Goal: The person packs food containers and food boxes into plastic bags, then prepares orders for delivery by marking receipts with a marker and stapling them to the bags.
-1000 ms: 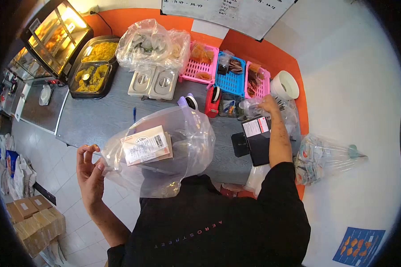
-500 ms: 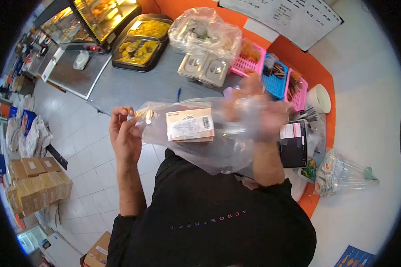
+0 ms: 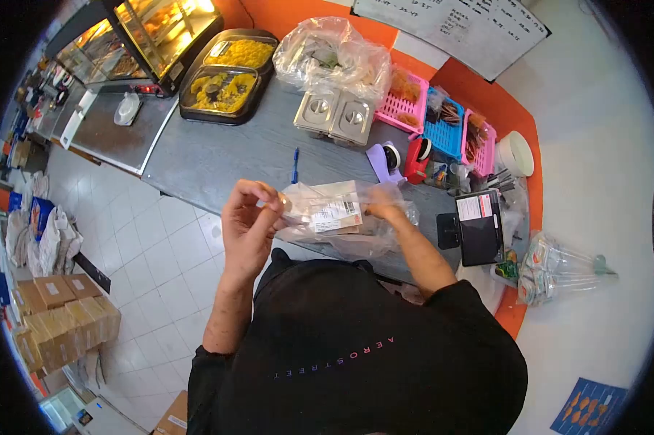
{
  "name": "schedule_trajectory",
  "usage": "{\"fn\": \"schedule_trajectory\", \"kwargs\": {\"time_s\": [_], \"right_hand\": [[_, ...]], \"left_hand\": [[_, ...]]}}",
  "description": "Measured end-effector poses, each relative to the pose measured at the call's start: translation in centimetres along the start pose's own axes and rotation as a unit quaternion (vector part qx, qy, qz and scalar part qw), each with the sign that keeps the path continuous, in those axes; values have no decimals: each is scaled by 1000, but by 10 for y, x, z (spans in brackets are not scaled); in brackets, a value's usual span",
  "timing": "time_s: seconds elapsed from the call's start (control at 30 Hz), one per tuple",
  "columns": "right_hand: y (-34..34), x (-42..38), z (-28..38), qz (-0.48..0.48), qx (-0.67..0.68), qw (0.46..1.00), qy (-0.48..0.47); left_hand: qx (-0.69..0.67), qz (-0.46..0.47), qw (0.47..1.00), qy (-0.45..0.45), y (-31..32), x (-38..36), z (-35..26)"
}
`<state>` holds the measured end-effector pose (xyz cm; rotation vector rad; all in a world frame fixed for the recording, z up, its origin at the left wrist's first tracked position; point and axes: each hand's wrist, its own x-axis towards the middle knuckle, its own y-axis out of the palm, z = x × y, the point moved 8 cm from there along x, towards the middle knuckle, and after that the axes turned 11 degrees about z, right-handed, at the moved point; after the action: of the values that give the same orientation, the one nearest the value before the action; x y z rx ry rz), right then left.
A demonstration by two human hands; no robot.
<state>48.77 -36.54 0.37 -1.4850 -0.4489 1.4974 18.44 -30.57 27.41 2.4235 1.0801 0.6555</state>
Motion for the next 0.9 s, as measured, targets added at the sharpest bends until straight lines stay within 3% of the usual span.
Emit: {"fn": "schedule_trajectory", "kwargs": {"time_s": [0.03, 0.07, 0.1, 0.17, 0.2, 0.23, 0.3, 0.33, 0.4, 0.43, 0.53, 0.57, 0.63, 0.67, 0.7, 0.73, 0.77, 0.8, 0.83, 0.87, 0.9], "right_hand": [[17, 15, -11, -55, -24, 998, 22], [52, 38, -21, -29, -41, 998, -34], [52, 34, -21, -33, -37, 998, -27], [88, 18, 21, 182, -46, 953, -238], [96, 23, 17, 166, -84, 955, -230], [87, 12, 20, 164, -78, 957, -226], [6, -42, 33, 76, -213, 969, -103], [-46, -87, 53, 20, -182, 977, -114], [-105, -150, 68, 141, -224, 964, -17], [-133, -173, 77, 139, -223, 965, -19], [-221, -237, 103, -59, -230, 966, -106], [-253, -264, 109, -165, -184, 956, -156], [-291, -309, 95, -389, -125, 889, -206], [-302, -332, 79, -504, -115, 831, -206], [-295, -335, 54, -506, -116, 828, -210], [-277, -318, 4, -463, -56, 880, -89], [-250, -297, -36, -413, 6, 910, 34], [-207, -270, -46, -328, 38, 942, 58], [-158, -243, -58, -236, 67, 966, 82], [-130, -219, -30, -235, -10, 971, -52], [-103, -186, -10, -229, 52, 965, -120]], "left_hand": [[3, 29, 999, -15, 6, 3, 4], [-8, 42, 999, -26, 9, 6, 7], [-9, 51, 998, -28, 11, 10, 6], [-21, 70, 997, -4, 16, 18, -2], [71, 83, 993, 39, 8, 23, -7], [74, 70, 993, 57, 9, 28, -15], [121, 70, 986, 85, 4, 37, -26], [140, 65, 984, 88, -2, 42, -30], [139, 67, 984, 86, -9, 49, -36], [139, 69, 985, 81, -13, 51, -39], [169, 105, 976, 84, -13, 55, -46], [172, 107, 976, 84, -15, 55, -46], [236, 129, 957, 113, -17, 47, -46], [366, 86, 912, 164, -21, 35, -49], [442, 71, 849, 280, -32, 15, -46], [508, 55, 766, 391, -47, -12, -34], [668, 24, 692, 273, -65, -23, -5], [600, 69, 778, 171, -79, -19, 34], [622, 130, 766, 96, -78, -14, 63], [637, 188, 747, 18, -78, -15, 93], [586, 200, 785, -24, -91, -12, 128]]}}
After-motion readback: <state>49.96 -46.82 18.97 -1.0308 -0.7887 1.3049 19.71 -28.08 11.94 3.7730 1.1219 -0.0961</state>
